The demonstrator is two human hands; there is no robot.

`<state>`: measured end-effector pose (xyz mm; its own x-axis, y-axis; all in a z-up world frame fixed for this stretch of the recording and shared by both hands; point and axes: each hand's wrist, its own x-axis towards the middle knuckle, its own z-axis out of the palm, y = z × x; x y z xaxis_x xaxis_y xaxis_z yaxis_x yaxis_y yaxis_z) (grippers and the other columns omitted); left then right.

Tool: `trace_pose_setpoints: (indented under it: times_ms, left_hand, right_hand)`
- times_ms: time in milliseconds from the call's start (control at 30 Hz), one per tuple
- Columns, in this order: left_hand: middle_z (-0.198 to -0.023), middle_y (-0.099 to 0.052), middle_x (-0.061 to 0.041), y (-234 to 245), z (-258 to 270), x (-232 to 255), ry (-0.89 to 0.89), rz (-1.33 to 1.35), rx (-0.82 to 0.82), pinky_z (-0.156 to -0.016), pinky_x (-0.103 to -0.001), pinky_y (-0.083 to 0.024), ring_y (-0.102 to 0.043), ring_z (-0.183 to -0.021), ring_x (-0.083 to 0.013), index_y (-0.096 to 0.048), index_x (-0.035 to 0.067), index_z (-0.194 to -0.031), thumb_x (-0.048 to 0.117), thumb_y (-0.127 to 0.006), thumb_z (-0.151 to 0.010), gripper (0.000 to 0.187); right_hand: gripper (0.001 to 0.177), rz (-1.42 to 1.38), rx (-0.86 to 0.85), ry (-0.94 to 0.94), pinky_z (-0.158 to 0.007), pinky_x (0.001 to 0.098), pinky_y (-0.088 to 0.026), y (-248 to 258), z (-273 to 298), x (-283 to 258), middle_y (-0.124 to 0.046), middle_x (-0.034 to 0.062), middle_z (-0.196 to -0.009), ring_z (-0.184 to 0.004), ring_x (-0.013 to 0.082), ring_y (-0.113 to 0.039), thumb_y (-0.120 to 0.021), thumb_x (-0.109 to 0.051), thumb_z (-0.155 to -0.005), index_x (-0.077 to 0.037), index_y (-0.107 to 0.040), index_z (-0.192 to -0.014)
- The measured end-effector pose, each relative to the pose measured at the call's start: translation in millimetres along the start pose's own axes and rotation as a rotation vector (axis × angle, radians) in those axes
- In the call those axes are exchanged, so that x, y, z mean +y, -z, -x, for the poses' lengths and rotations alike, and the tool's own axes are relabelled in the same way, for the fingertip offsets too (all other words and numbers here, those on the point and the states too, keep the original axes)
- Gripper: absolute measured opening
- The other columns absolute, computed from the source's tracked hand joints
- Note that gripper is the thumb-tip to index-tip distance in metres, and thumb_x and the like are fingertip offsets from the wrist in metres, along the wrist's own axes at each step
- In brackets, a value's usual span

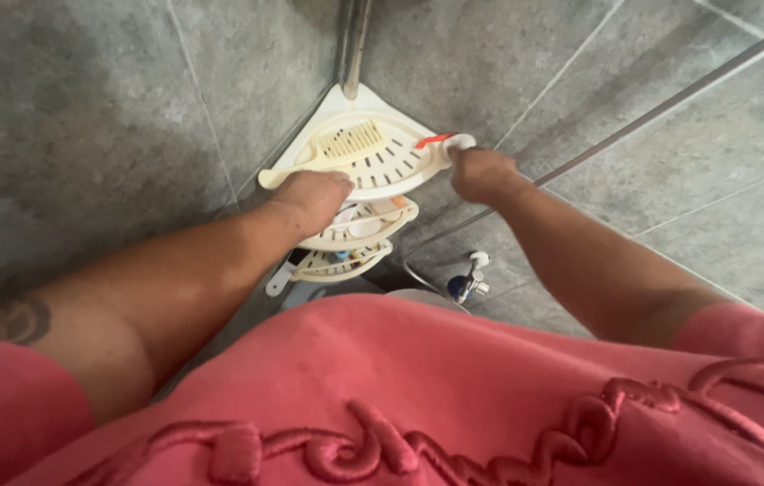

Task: The person removes items from a wall-mounted shower caddy, then scrubs the caddy's shelves and surfaces with a small brush. The person repeatedly wipes and scrubs the plastic shelves while holding the caddy steady.

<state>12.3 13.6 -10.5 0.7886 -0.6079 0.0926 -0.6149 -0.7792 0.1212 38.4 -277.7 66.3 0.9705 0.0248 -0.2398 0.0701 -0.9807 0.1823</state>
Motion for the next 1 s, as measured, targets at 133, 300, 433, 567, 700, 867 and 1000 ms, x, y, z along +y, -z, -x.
trace_pose_setpoints:
  times_ms: [133,300,433,567,700,867,1000]
  left_hand:
    - [-0.127,-0.067,-0.011,2,-3,3,0.004,0.019,0.013,-0.095,-0.045,-0.053,-0.065,-0.116,-0.031,-0.068,0.007,-0.119,0.013,-0.045,-0.1,0.031]
    - [-0.14,-0.059,-0.015,5,9,12,0.004,0.014,-0.024,-0.112,-0.044,-0.041,-0.052,-0.135,-0.0307,-0.059,0.004,-0.135,0.012,-0.045,-0.097,0.042]
    - [-0.159,-0.038,-0.015,4,34,24,0.022,0.052,-0.041,-0.123,-0.047,-0.02,-0.027,-0.151,-0.0284,-0.046,0.004,-0.147,0.009,-0.043,-0.091,0.056]
    - [-0.162,-0.033,-0.016,6,57,21,0.056,0.058,-0.079,-0.124,-0.046,-0.019,-0.025,-0.152,-0.0289,-0.041,0.002,-0.151,0.011,-0.044,-0.092,0.06]
    - [-0.163,-0.031,-0.014,10,57,11,0.042,0.016,-0.124,-0.123,-0.045,-0.019,-0.024,-0.153,-0.0268,-0.042,0.002,-0.149,0.01,-0.047,-0.088,0.061]
    - [-0.162,-0.037,-0.018,1,51,11,0.023,-0.058,-0.1,-0.123,-0.045,-0.026,-0.031,-0.153,-0.0287,-0.051,0.0,-0.144,0.012,-0.047,-0.093,0.052]
    - [-0.155,-0.043,-0.019,5,46,7,-0.01,0.01,-0.003,-0.119,-0.045,-0.03,-0.039,-0.145,-0.031,-0.055,0.001,-0.139,0.009,-0.047,-0.089,0.052]
  right_hand:
    - [0.053,-0.033,0.004,-0.035,-0.11,0.0504,-0.047,28,9,-13,-0.06,0.0149,-0.145,-0.132,0.0341,-0.059,-0.046,-0.02,-0.1,-0.022,-0.046,-0.153]
    - [0.06,-0.243,0.158,0.087,-0.106,0.0495,-0.044,46,-27,-65,-0.057,0.0149,-0.142,-0.129,0.0354,-0.055,-0.045,-0.013,-0.094,-0.025,-0.044,-0.152]
    - [0.056,-0.302,-0.002,0.102,-0.102,0.0457,-0.055,46,-64,-104,-0.063,0.0144,-0.141,-0.121,0.0348,-0.068,-0.043,-0.013,-0.098,-0.023,-0.049,-0.152]
    - [0.056,-0.118,0.092,0.288,-0.109,0.0416,-0.045,42,-87,-112,-0.059,0.0124,-0.143,-0.129,0.0303,-0.058,-0.043,-0.017,-0.097,-0.031,-0.049,-0.151]
    - [0.056,-0.149,0.025,0.209,-0.109,0.04,-0.048,41,-90,-112,-0.062,0.0071,-0.143,-0.128,0.0251,-0.063,-0.037,-0.017,-0.101,-0.037,-0.048,-0.152]
    - [0.063,-0.119,0.053,0.47,-0.108,0.0402,-0.046,30,-80,-143,-0.062,0.0085,-0.142,-0.129,0.0275,-0.06,-0.044,-0.011,-0.093,-0.038,-0.054,-0.148]
    - [0.052,-0.009,0.178,0.376,-0.104,0.0448,-0.046,41,-75,-141,-0.061,0.0103,-0.14,-0.127,0.0302,-0.059,-0.044,-0.017,-0.096,-0.032,-0.056,-0.144]
